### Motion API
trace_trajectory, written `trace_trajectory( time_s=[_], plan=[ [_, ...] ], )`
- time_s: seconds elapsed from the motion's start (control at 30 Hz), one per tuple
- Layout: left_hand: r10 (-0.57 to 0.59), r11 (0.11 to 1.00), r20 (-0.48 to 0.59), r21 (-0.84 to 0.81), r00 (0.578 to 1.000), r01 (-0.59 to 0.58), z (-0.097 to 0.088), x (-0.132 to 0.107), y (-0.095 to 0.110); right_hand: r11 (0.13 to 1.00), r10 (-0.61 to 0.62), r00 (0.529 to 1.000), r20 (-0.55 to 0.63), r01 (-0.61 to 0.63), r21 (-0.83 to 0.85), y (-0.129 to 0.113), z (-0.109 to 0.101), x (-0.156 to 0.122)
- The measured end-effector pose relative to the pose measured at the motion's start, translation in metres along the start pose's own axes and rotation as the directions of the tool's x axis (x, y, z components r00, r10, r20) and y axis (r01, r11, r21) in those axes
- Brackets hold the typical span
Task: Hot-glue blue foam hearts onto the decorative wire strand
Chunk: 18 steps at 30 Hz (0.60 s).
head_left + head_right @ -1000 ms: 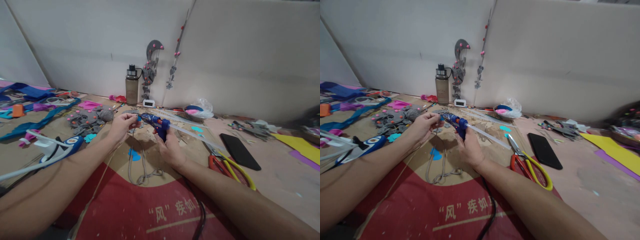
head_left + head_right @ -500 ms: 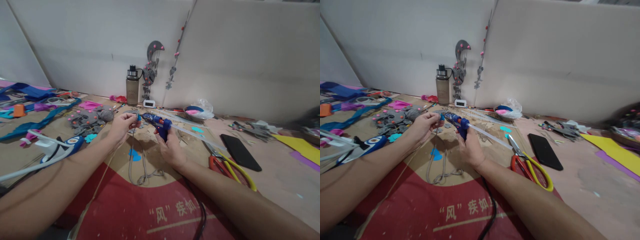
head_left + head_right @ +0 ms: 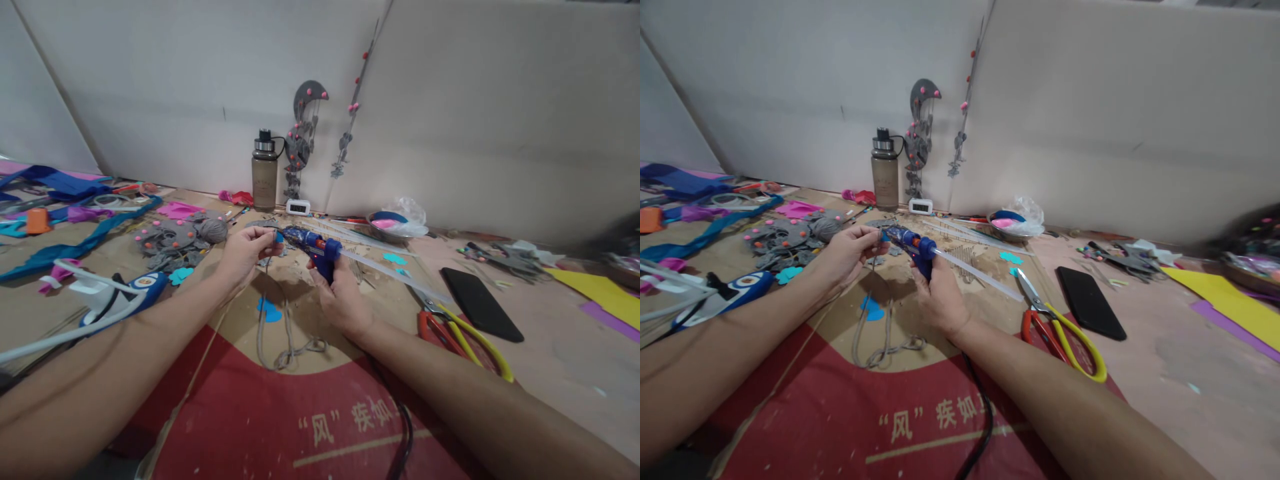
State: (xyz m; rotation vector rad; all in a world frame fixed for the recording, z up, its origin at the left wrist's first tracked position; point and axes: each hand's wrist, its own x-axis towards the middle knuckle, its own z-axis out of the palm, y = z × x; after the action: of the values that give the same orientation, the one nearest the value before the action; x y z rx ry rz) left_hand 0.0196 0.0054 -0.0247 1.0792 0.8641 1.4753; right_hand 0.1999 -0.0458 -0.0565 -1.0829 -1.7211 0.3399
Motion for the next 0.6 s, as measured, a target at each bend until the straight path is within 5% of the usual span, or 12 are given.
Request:
trace_trajectory(
  time_s=[0.6],
  plan=[
    [0.021,1.0,-0.006,-0.008,1.0,-0.021,-0.0005,-0.0009,0.0014,0.999,0.042,0.999,-0.025,-0.042,-0.01,0.0017,0.0006,-0.0003]
  ],
)
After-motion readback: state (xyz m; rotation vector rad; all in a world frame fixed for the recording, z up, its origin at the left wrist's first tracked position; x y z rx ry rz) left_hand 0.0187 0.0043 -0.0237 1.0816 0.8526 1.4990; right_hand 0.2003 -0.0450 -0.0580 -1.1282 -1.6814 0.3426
